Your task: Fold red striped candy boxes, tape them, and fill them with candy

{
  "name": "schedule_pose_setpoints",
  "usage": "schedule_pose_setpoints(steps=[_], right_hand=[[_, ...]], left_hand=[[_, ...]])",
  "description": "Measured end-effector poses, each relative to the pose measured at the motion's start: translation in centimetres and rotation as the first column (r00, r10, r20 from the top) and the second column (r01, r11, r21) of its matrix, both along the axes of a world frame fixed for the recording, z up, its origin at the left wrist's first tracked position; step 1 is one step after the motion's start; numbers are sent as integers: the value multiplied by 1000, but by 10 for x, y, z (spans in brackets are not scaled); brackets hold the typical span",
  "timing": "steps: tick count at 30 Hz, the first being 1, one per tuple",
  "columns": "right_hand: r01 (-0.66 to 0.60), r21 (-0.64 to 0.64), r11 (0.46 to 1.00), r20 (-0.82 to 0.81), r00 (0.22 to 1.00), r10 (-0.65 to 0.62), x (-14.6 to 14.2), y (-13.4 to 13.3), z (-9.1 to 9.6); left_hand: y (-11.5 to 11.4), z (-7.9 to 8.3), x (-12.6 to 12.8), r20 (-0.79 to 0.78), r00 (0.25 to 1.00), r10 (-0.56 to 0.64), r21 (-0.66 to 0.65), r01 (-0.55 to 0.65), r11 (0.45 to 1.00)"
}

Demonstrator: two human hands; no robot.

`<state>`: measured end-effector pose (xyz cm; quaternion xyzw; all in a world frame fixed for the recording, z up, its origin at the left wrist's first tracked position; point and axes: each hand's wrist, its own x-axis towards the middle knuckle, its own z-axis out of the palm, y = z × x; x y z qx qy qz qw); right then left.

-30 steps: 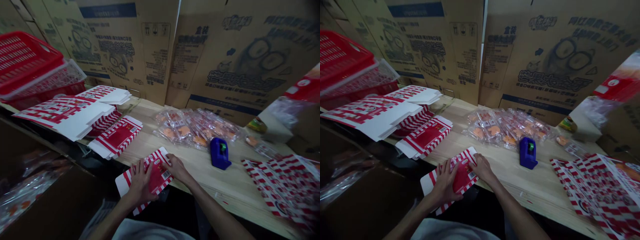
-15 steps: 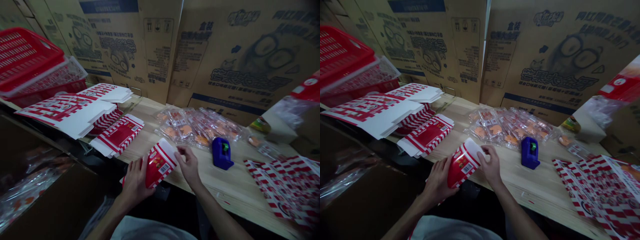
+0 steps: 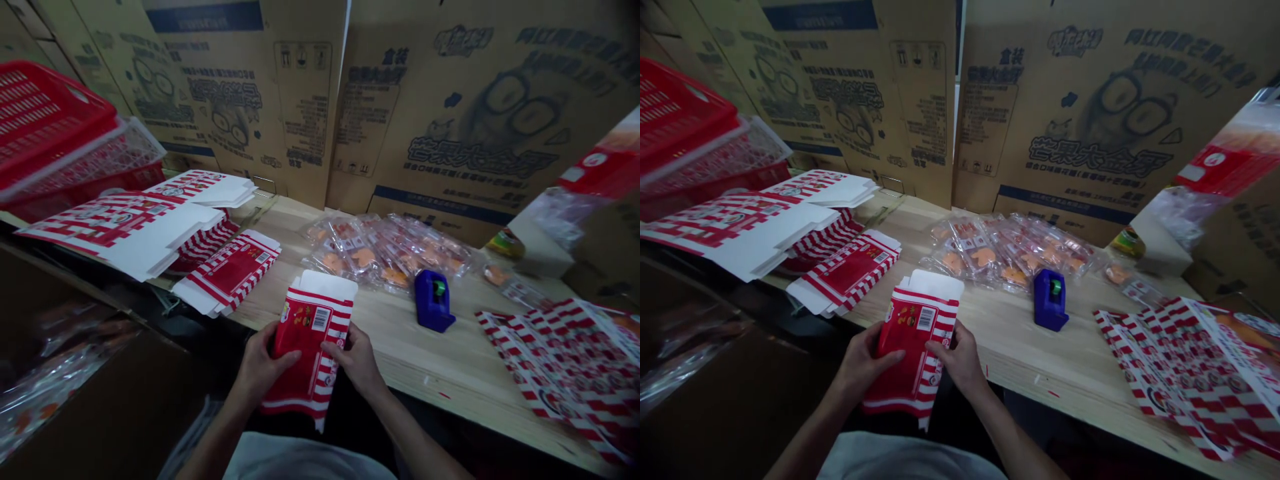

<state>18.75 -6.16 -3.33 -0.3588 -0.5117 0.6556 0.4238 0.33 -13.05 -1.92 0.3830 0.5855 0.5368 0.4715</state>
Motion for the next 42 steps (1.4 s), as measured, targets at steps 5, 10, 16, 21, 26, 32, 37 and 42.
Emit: schedule_pose_setpoints(steps=[5,10,16,21,26,32,37,42], right_hand=[[-12,-133,991,-89,996,1,2,2,-7],[-15,-278,960,-186,982,-38,8,14,0],[24,-306,952,-185,979,-84,20,29,-2],[26,-318,948,-121,990,-67,30,23,-11],[-175,-356,918,-97,984,150,41,-3,-18],[98,-95,991,51,994,-93,47,-10,-26],[124,66,990,182,974,-134,54,3,-32],[98,219,971,232,961,-149,61,8,-33]], left_hand=[[4,-3,1,419,898,132,-89,-103,991],[2,-7,2,357,933,51,-48,-36,998],[-9,-31,13,189,982,24,-75,-10,997],[-4,-29,15,120,991,-51,-6,52,999],[16,-9,13,301,951,-69,127,32,991],[23,-25,23,296,952,-74,139,33,990],[19,-36,18,290,953,-83,95,58,994],[16,-35,16,275,961,-29,-29,38,999]])
